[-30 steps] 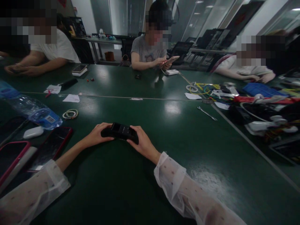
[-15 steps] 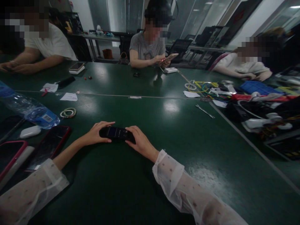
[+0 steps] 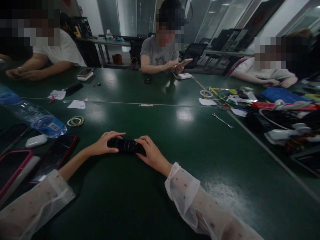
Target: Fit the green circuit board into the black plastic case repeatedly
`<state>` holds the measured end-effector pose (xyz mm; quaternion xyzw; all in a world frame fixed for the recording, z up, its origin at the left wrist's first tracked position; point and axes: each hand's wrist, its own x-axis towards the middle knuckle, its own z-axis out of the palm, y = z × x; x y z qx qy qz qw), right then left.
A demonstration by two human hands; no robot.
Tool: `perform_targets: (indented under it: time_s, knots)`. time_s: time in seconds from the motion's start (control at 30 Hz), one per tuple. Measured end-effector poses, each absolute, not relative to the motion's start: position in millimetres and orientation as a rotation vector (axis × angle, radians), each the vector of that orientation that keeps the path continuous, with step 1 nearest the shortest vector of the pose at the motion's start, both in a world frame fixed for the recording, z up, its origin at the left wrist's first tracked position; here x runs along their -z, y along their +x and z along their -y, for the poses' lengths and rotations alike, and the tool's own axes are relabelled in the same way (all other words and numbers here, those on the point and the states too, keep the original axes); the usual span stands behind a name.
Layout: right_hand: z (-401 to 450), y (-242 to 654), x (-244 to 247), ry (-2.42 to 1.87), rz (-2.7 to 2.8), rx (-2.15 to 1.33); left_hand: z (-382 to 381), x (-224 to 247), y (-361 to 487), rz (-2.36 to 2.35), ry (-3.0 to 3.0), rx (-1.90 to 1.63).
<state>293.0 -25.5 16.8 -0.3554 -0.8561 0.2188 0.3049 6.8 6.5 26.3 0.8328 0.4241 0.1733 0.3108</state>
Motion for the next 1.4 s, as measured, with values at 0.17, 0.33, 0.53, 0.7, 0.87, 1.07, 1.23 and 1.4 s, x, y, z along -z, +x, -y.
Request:
perform_targets:
  time_s: [0.17,0.33,0.53,0.7,0.87,1.07,1.23,1.4]
  knots:
    - [25.5,291.4,-20.8,-0.944,2.208,-0.719,-6.2,-26.2,5.7,-1.147,2.188,-0.449]
    - [24.2,291.4,-21.0,-0.95,2.167,-0.79,-5.1,-27.2,6.1,-1.158,2.178,-0.458]
    - [23.5,292.6,-19.5,-0.958,2.144,-0.824,-4.3,-28.4,6.9,-1.156,2.177,-0.462]
    - [23.4,293.0,-18.9,-0.959,2.156,-0.781,-5.2,-27.4,6.0,-1.152,2.168,-0.455]
    - [21.7,293.1,-17.2,-0.952,2.169,-0.736,-5.1,-26.1,6.6,-1.148,2.198,-0.458]
    - [20.4,292.6,-17.0,-0.986,2.172,-0.718,-5.1,-24.4,8.6,-1.148,2.233,-0.507]
    - [20.4,293.3,-17.0,-1.005,2.175,-0.741,-6.3,-22.0,8.2,-1.147,2.235,-0.52]
    - [20.6,294.5,-13.7,-1.02,2.149,-0.747,-7.0,-19.7,7.9,-1.153,2.249,-0.519]
